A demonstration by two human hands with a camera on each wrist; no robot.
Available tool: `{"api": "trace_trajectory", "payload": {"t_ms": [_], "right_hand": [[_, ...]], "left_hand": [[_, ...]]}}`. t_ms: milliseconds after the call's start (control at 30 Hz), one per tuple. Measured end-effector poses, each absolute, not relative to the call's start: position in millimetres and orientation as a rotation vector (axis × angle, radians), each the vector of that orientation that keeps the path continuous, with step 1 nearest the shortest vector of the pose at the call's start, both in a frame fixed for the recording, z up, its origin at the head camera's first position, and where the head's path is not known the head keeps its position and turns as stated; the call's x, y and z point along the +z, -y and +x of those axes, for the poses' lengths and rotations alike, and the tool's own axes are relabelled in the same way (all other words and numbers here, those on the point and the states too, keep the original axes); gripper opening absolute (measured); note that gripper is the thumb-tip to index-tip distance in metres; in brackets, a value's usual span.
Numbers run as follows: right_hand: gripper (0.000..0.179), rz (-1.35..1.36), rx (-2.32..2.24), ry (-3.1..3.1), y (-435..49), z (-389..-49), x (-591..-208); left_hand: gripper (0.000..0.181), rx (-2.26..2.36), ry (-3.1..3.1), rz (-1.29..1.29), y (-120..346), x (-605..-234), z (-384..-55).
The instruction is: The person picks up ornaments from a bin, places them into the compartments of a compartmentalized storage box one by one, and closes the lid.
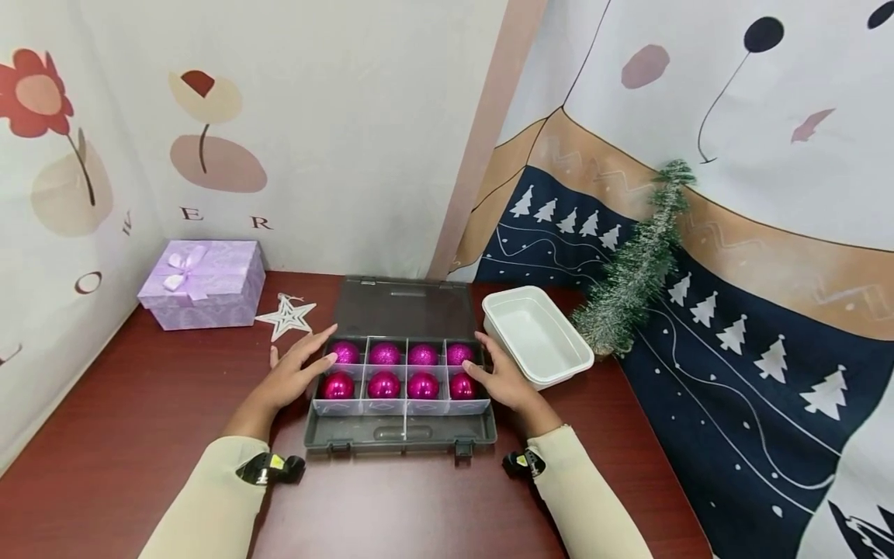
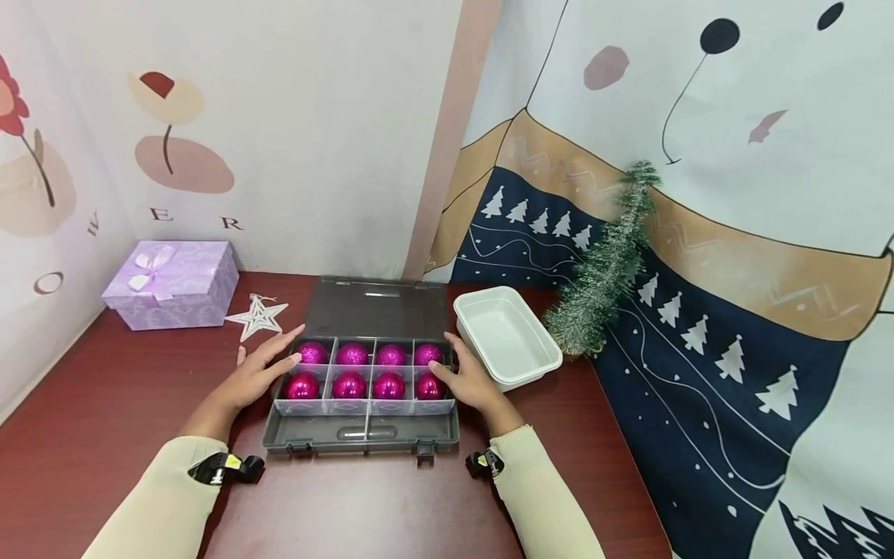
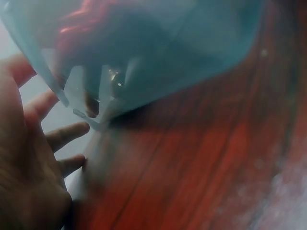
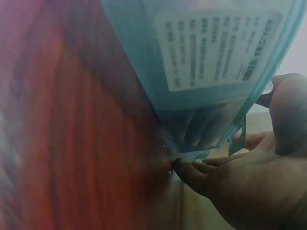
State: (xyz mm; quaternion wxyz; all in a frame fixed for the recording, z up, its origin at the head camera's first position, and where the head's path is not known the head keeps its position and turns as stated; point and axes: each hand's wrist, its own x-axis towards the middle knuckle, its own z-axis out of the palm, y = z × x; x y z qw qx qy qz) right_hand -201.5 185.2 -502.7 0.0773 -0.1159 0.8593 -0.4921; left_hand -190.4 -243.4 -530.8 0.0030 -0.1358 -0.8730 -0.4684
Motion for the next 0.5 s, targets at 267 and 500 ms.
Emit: {"api": "trace_trajectory", "payload": {"t_ms": [267,500], "right_hand": [[0.074,-0.355,-1.594,-2.521,-184.2,-201.9,-516.1],[0.071,-0.307,-1.658,-2.518,-182.5,-201.7,-519.4]], "left_hand": [[0.068,-1.473,2.726,-0.438,243.1,-533.7,-185.2],[0.068,-1.431,2.823,-0.394,242.4,-531.4,-190.1]]}}
